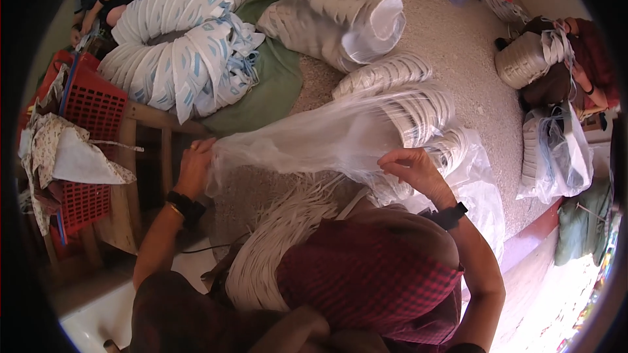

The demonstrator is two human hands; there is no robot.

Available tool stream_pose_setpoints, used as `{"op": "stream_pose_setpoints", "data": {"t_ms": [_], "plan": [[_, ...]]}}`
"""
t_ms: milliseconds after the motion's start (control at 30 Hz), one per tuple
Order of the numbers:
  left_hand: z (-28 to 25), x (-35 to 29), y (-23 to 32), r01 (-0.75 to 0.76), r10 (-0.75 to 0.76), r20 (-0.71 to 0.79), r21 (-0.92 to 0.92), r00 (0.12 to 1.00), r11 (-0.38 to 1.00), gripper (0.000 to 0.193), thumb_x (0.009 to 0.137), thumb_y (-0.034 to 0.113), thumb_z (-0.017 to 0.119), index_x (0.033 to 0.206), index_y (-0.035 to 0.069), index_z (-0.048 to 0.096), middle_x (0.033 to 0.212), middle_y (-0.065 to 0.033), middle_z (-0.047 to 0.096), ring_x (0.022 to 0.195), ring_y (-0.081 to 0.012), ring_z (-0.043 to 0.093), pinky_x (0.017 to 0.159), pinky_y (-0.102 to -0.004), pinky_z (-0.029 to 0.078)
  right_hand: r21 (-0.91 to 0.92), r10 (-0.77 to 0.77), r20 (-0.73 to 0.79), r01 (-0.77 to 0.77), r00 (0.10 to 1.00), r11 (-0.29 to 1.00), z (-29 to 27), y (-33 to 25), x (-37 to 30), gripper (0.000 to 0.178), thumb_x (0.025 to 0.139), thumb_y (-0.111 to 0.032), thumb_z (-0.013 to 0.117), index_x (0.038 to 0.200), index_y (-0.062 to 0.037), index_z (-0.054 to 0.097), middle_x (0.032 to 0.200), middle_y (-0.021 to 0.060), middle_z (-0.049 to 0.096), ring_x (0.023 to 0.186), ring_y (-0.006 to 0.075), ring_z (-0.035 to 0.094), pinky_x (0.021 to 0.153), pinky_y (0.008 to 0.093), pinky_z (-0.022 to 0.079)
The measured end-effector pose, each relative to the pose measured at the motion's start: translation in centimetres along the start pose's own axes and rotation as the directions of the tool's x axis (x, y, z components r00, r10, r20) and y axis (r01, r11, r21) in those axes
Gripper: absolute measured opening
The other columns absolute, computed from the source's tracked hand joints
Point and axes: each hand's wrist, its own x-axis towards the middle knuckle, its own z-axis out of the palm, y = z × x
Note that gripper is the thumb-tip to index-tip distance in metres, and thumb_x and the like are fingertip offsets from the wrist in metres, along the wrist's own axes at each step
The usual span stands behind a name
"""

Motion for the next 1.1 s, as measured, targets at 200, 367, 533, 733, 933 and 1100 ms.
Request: {"op": "stream_pose_setpoints", "data": {"t_ms": [200,367,533,733,933,1100], "plan": [[-4.9,-1.5,4.1,0.26,-0.227,-0.168,0.208,0.959,0.943,0.04,0.074,0.002,0.065,0.113,0.007,0.062,0.119,-0.0121,0.058,0.114,-0.0355,0.051,0.091,-0.0454,0.042,-0.252,-0.06,0.074,0.077,0.995,0.965,0.8,1.3,2.2,0.018,0.086,-0.009,0.069,0.103,-0.0076,0.074,0.097,0.0033,0.073,0.094,0.0141,0.066,0.086,0.0315,0.051],[-0.2,4.3,10.7,-0.16,0.116,-0.254,-0.164,0.96,0.973,0.032,0.076,0.011,0.07,0.107,0.008,0.062,0.111,-0.0103,0.058,0.108,-0.0308,0.051,0.091,-0.0425,0.04,-0.398,-0.119,0.144,0.168,0.982,0.902,2.5,1.9,3.1,0.026,0.081,-0.012,0.072,0.107,-0.0083,0.072,0.109,0.0118,0.07,0.101,0.0256,0.066,0.088,0.0358,0.052],[6.9,5.6,12.6,-0.105,0.125,0.334,-0.078,0.934,0.991,0.024,0.079,0.019,0.07,0.099,0.008,0.062,0.105,-0.0103,0.059,0.106,-0.0313,0.052,0.09,-0.0444,0.04,-0.376,-0.085,0.167,0.143,0.982,0.916,2.9,4.0,2.8,0.03,0.083,-0.011,0.07,0.112,-0.0091,0.071,0.112,0.0086,0.069,0.099,0.0204,0.066,0.078,0.0342,0.056],[10.5,2.8,14.4,0.177,0.093,0.417,-0.563,0.904,0.807,0.021,0.081,0.011,0.062,0.101,0.003,0.061,0.1,-0.0139,0.06,0.101,-0.0367,0.054,0.088,-0.0479,0.042,-0.389,-0.323,0.02,0.305,0.946,0.869,4.5,5.6,3.4,0.028,0.081,-0.014,0.072,0.109,-0.0089,0.071,0.1,0.0085,0.07,0.095,0.0192,0.065,0.078,0.0336,0.054],[12.4,3.9,9.8,-0.002,-0.074,-0.242,-0.3,0.967,0.954,0.022,0.08,0.009,0.064,0.1,-0.001,0.062,0.083,-0.0155,0.061,0.079,-0.0369,0.058,0.078,-0.045,0.048,-0.465,0.365,0.392,-0.16,0.845,0.87,4.3,4.8,0.2,0.013,0.081,-0.013,0.07,0.088,-0.0027,0.072,0.073,0.008,0.067,0.071,0.0158,0.063,0.067,0.0304,0.049],[9.5,1.2,9.5,0.292,-0.232,0.196,-0.801,0.953,0.523,0.015,0.085,0.013,0.068,0.091,0.002,0.061,0.076,0.0016,0.059,0.071,-0.0103,0.055,0.07,-0.0276,0.047,-0.245,0.255,0.22,-0.2,0.941,0.949,2.5,3.8,-0.2,0.026,0.087,-0.016,0.066,0.11,-0.003,0.068,0.086,0.0078,0.071,0.065,0.0131,0.066,0.059,0.0265,0.049]]}}
